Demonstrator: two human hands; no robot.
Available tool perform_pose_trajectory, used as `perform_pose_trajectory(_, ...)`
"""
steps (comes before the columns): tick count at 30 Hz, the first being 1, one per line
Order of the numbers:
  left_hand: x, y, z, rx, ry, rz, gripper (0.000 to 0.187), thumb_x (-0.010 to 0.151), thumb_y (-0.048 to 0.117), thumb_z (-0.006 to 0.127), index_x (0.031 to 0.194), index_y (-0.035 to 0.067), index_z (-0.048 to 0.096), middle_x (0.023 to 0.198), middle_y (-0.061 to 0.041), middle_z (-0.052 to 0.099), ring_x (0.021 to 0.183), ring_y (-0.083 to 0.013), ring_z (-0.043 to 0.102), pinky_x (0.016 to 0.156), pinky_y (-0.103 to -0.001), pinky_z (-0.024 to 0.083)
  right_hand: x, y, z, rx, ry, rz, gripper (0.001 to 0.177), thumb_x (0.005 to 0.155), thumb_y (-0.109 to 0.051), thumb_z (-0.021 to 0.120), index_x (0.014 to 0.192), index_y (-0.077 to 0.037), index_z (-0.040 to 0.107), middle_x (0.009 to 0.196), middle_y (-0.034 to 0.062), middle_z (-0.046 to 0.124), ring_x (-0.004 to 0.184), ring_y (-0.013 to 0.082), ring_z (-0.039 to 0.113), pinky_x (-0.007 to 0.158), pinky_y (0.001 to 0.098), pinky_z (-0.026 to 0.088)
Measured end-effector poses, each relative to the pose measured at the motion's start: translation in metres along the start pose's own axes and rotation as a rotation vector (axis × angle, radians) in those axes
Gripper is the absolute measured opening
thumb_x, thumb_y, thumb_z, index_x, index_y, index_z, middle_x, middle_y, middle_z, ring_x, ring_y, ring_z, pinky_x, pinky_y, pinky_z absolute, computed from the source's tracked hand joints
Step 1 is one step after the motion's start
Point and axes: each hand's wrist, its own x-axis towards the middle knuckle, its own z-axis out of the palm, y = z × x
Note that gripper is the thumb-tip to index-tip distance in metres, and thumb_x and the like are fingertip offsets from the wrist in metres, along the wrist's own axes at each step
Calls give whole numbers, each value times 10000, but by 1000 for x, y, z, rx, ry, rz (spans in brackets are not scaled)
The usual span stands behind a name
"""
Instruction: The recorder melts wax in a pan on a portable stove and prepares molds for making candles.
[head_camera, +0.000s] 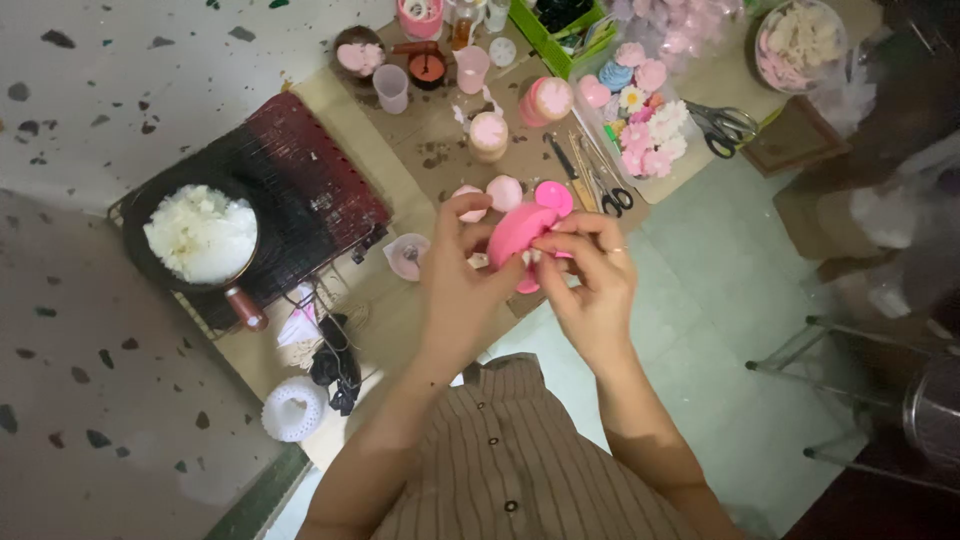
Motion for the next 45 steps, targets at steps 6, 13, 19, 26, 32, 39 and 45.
perform_pose_trajectory(6,15,-87,-15,-60,-1,-4,618,787,-66,712,1337,13,441,1076,-130,708,953,-155,715,765,-280,602,-7,26,31,41,-26,101,194,853,99,717,1027,16,699,1203,96,559,948,158,667,748,259,617)
perform_pose_trajectory(13,20,-138,-34,-232,72,-382,534,840,-32,676,1327,12,460,1102,-155,715,905,-198,723,761,-335,612,-20,71,55,121,-128,265,128,864,71,704,979,33,662,1173,76,555,938,156,697,742,255,646)
perform_pose_trajectory(19,30,-153,-40,-285,13,-535,501,864,9,671,1325,1,473,1131,-138,709,907,-202,727,770,-337,619,-12,99,57,279,-173,355,126,848,76,694,958,22,721,1206,64,571,986,147,684,728,249,623)
perform_pose_trajectory(26,43,-154,-32,-93,145,-504,478,850,-9,672,1288,-26,481,1092,-145,726,863,-185,724,704,-290,592,13,158,60,303,-265,272,260,793,111,682,1012,-12,749,1081,65,652,961,179,666,788,270,570)
perform_pose_trajectory(32,46,-183,-45,23,264,-554,486,810,-33,695,1257,-10,506,981,-144,725,777,-175,701,615,-278,533,4,459,16,-192,173,484,142,874,-13,715,1013,-2,739,855,113,755,753,212,735,689,361,579)
perform_pose_trajectory(39,49,-179,-41,-112,325,-512,485,787,-50,711,1218,-1,494,952,-128,715,751,-163,691,605,-271,524,26,479,18,-658,-146,431,372,794,-371,846,904,-29,748,798,188,732,763,389,706,710,502,561)
perform_pose_trajectory(45,47,-183,-32,-55,299,-521,481,789,-38,713,1206,-3,475,957,-139,740,783,-187,727,661,-299,590,27,517,24,-913,-304,618,509,851,-583,746,865,-76,790,890,213,736,843,409,714,770,522,577)
